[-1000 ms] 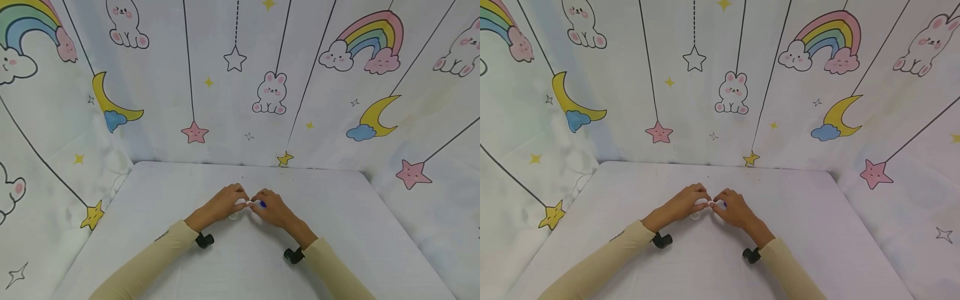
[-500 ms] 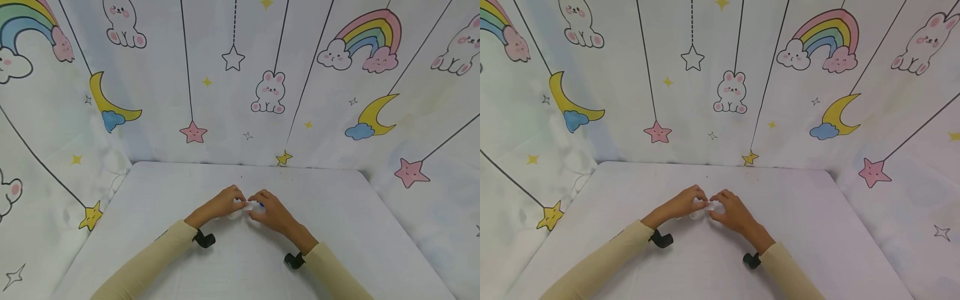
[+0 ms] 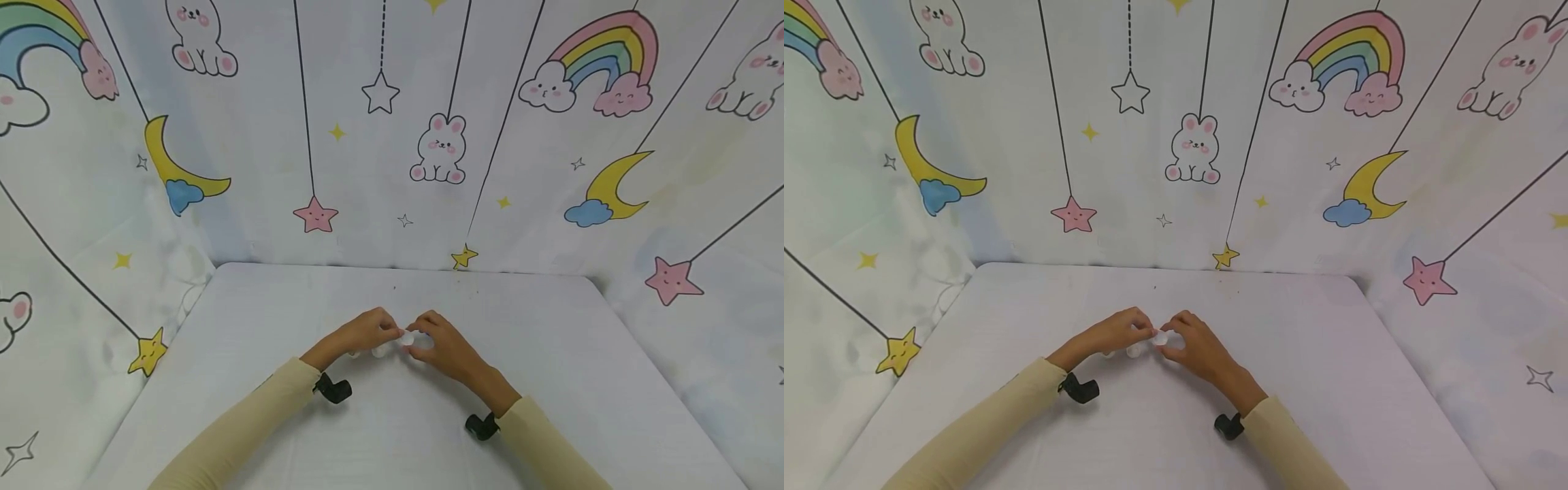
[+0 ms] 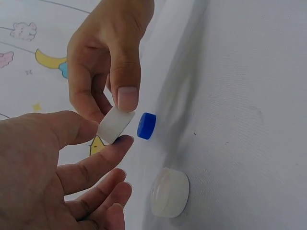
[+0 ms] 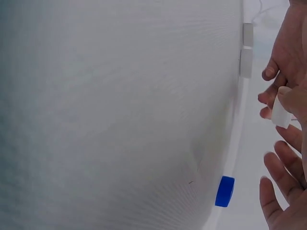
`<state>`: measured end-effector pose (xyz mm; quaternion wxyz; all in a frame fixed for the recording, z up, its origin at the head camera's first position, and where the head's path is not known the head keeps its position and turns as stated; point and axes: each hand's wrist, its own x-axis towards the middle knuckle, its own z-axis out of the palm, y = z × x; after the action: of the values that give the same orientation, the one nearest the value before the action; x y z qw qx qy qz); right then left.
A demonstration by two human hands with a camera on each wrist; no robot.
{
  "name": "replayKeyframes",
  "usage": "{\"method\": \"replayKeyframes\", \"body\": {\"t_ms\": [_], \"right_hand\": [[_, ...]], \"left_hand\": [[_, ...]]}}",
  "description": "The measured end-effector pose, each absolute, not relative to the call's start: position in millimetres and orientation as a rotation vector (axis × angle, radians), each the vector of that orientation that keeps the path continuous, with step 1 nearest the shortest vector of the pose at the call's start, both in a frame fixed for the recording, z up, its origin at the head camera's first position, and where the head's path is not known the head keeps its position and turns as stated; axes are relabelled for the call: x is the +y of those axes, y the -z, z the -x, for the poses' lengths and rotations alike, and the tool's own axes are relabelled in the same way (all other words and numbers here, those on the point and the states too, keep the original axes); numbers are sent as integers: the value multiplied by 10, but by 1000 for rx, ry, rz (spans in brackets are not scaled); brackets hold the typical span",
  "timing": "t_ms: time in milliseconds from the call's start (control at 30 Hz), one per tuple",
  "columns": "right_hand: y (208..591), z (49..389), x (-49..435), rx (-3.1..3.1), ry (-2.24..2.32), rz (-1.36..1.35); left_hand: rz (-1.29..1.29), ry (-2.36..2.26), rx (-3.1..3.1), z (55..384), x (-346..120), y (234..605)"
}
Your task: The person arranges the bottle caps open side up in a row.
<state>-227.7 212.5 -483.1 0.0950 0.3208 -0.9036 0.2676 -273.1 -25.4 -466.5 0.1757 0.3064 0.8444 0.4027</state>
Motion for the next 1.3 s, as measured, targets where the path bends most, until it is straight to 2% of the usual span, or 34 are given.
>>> {"method": "replayKeyframes", "body": {"t_ms": [800,1300], "right_hand": [[4836,2233,2098,-2868,-728,-894],[4859,2223,2052,-2830,-544,-935]], "left_hand": [[-1111,-711,2712,2452,-205,4650],[-1179,-488,2820,2451,-156,4760]]}}
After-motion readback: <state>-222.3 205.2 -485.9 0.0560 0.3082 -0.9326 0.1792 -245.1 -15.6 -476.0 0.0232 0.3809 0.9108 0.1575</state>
